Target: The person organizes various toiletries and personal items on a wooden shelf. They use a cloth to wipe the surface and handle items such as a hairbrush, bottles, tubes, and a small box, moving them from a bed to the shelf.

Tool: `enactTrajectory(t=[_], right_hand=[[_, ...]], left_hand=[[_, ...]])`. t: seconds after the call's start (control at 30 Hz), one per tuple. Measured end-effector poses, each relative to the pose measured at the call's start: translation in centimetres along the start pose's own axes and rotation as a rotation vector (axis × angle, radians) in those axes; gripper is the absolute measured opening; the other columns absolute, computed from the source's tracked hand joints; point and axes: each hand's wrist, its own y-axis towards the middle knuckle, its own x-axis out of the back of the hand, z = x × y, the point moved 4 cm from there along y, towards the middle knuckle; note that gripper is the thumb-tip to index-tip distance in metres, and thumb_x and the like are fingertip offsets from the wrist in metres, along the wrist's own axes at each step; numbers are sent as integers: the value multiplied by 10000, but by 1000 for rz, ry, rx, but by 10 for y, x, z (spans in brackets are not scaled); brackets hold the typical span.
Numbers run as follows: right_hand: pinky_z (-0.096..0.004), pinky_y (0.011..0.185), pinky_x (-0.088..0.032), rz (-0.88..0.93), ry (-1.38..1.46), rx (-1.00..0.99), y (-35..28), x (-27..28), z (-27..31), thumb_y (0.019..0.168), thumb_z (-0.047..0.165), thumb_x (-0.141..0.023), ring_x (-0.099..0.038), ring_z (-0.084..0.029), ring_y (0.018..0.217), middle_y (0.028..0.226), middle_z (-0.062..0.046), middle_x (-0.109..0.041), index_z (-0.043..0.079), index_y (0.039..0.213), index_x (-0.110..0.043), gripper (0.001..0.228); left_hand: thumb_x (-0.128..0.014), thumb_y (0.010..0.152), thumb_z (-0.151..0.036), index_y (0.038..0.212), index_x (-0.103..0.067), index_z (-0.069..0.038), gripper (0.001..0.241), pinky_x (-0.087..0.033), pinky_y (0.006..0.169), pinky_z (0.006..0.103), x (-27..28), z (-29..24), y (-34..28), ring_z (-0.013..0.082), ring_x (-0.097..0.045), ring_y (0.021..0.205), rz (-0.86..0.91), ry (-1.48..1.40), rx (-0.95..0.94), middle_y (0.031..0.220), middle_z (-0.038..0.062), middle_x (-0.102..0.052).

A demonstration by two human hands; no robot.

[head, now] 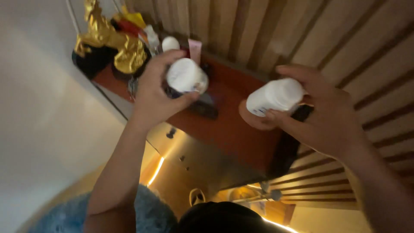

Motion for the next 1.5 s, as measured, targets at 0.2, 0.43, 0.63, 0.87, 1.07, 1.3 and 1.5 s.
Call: enactTrajectory(t=[0.2,0.43,0.63,0.87,1.07,1.3,1.5], right_hand=[[-453,747,-578,201,-340,-167,60,-41,-12,790,337,-812,-711,-326,887,1046,-164,-690,151,1349,-610,623],[-466,735,-572,253,-355,-143,82,-73,-32,793,253,-778,-701,-351,897,1075,-179,-671,93,1282,-610,541],[-421,633,-582,301,-521,-20,85,-85,-36,750,295,-823,-703,-315,816,1015,-157,-656,35,1222,-623,575],[-401,575,-589,320,-515,-31,83,-97,-52,781,310,-818,-703,-322,737,1029,-186,-637,-15,1257,-621,609],[-394,597,-611,276,-491,17,81,-106,-61,788,302,-813,-721,-341,799,1229,-228,-585,-27,1242,-615,595],[-377,560,-613,266,-440,24,88,-107,-59,804,301,-802,-720,-321,793,1212,-210,-577,-28,1286,-615,614],[-343,489,-568,176,-428,97,87,-100,-57,812,272,-831,-701,-246,703,1075,-164,-620,-13,1126,-669,454]], left_hand=[[-930,711,-252,1281,-618,-117,664,-527,981,450,-45,19,57,387,-649,1150,382,160,-173,1274,146,-677],[-866,634,-160,1319,-602,-97,737,-534,857,489,-68,30,78,408,-641,1020,589,174,-155,1182,188,-623],[-823,567,-174,1106,-684,-149,557,-539,829,507,-91,26,72,339,-668,1039,650,518,-456,1071,71,-643],[-676,766,-113,1032,-700,-63,272,-573,651,367,-98,24,75,285,-686,811,623,550,-490,1026,132,-661],[-673,796,-108,969,-701,-63,181,-589,673,373,-111,46,71,289,-709,852,696,594,-486,962,129,-688],[-671,806,-126,920,-711,-81,130,-595,733,400,-95,35,74,279,-708,933,709,622,-486,932,107,-722],[-718,826,-148,988,-717,-68,182,-584,712,375,-84,28,56,283,-696,934,843,550,-402,979,120,-711]])
